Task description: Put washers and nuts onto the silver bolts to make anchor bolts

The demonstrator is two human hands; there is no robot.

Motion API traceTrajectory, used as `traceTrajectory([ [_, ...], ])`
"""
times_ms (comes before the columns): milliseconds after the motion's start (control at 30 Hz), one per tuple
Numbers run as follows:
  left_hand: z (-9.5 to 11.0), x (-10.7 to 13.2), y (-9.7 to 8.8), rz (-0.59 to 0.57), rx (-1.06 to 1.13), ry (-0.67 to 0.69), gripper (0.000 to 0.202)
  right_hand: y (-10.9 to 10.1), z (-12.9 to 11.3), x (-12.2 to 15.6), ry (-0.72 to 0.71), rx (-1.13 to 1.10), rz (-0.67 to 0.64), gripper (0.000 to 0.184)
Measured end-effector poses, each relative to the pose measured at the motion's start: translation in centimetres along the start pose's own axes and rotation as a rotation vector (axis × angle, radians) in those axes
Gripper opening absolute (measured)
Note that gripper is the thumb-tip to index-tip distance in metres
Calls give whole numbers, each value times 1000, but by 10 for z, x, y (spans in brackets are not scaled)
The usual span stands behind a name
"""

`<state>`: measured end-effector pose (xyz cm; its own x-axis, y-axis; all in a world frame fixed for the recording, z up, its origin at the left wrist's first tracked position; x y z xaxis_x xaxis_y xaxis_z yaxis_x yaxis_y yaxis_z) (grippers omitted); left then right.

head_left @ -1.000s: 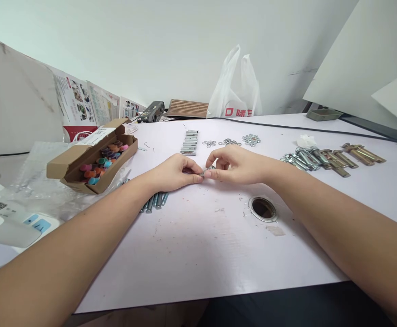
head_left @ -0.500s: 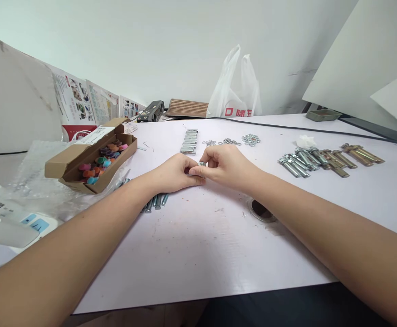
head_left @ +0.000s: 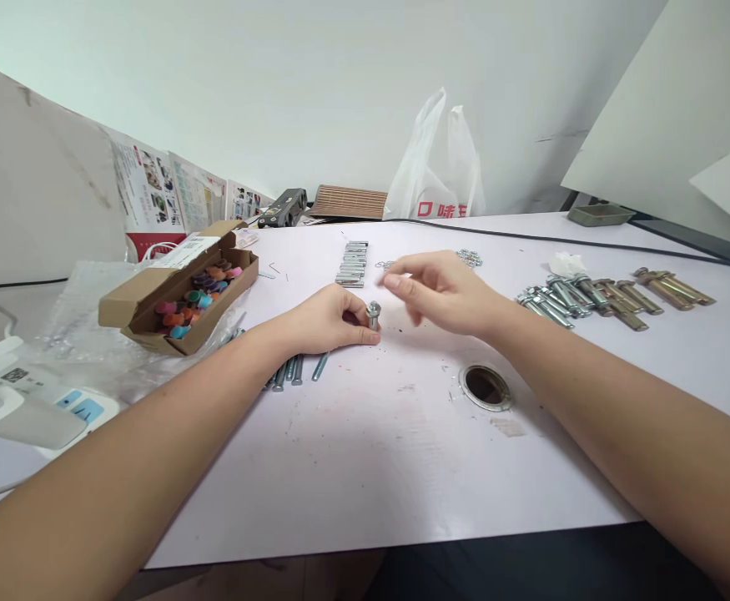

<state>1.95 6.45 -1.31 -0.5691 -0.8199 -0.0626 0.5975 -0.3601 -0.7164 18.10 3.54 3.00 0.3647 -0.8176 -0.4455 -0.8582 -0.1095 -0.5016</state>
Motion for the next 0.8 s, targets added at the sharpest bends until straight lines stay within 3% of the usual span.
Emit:
traceTrajectory([
  [100, 3, 0, 0, -8, 19, 17, 26, 6, 2, 1, 17, 25, -82, 59],
  [200, 5, 1, 1, -17, 53, 1, 27, -8, 3, -1, 47, 80, 140, 75],
  [267, 5, 1, 0, -17, 55, -19, 28, -14, 4, -1, 82, 79, 210, 74],
  [367, 5, 2, 0, -17, 34, -12, 29, -6, 6, -1, 110, 70, 57, 54],
  [500, 1, 1, -1, -5, -18, -33, 30, 17, 9, 4, 85, 133, -222, 44],
  [600, 2, 1, 0, 8, -25, -29, 29, 22, 10, 4, 60, 186, -195, 29],
  [800, 13, 3, 3, 22, -85, 102, 28, 6, 5, 0, 68, 247, -129, 29],
])
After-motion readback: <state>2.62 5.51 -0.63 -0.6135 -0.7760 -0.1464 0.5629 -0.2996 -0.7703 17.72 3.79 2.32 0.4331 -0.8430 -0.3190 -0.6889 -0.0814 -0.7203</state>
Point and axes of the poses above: each hand's wrist, its own x-axis away from the middle knuckle, its own y-axis out of the palm, z = x × y, the point moved 5 cm from there along -x, towards the middle knuckle, and after that the axes turned 9 degrees about z, right-handed, at the moved point
